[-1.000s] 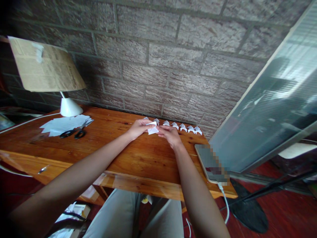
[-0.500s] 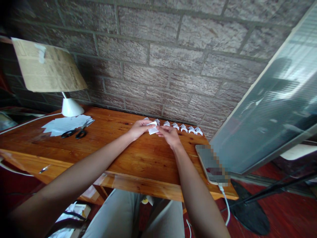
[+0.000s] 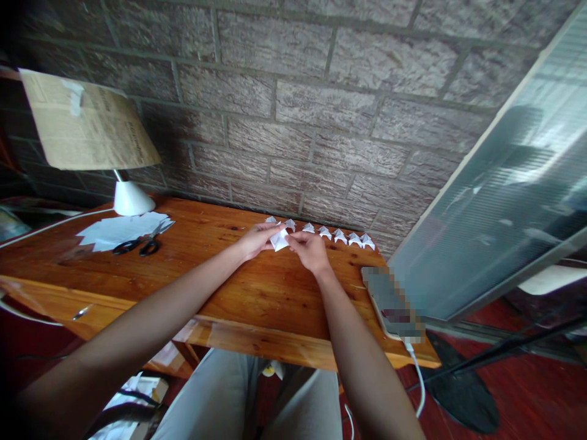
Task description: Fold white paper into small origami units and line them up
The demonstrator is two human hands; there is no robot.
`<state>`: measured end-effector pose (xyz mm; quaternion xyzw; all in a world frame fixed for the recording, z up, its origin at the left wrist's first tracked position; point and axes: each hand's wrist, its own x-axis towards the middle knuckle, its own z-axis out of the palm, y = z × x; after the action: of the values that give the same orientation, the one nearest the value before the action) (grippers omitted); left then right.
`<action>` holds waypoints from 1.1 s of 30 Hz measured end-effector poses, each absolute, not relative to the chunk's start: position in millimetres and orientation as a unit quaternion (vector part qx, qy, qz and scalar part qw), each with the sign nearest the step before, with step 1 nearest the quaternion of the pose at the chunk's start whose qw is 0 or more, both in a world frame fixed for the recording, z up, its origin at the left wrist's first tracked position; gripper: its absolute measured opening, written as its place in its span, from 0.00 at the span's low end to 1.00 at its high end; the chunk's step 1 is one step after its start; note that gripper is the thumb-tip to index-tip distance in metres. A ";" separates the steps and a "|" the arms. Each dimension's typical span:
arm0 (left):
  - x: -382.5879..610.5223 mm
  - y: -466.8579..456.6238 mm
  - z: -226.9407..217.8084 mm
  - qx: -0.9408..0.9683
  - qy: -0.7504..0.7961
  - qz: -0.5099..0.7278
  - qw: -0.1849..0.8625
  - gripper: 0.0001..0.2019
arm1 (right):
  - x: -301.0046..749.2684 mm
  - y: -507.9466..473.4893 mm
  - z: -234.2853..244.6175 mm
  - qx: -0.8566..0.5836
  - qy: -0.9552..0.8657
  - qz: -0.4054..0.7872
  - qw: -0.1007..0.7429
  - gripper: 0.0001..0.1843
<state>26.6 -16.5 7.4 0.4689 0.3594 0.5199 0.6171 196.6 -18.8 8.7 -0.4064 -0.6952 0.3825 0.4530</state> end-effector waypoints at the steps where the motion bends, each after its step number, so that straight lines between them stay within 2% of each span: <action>1: 26.9 -16.0 6.9 0.462 0.365 0.521 0.618 0.23 | 196.2 -18.9 8.5 -0.404 -0.700 0.378 0.452 0.21; 6: 26.3 -13.9 5.8 0.492 0.343 0.527 0.602 0.21 | 197.2 -18.4 8.1 -0.406 -0.689 0.397 0.451 0.21; 17: 24.1 -7.8 4.3 0.493 0.301 0.560 0.594 0.21 | 197.4 -21.8 14.3 -0.385 -0.654 0.383 0.527 0.21; 21: 22.3 -6.0 2.4 0.488 0.304 0.579 0.579 0.21 | 196.7 -23.7 13.6 -0.356 -0.719 0.325 0.500 0.17; 24: 21.1 -5.9 2.9 0.484 0.312 0.589 0.568 0.21 | 197.6 -23.6 11.2 -0.335 -0.757 0.299 0.474 0.19; 33: 23.8 -8.8 4.2 0.494 0.301 0.574 0.580 0.22 | 200.3 -20.8 9.5 -0.379 -0.735 0.263 0.496 0.15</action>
<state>23.8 -8.8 4.2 0.4937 0.3008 0.5740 0.5798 200.3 -20.8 9.5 -0.3794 -0.7352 0.2631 0.4963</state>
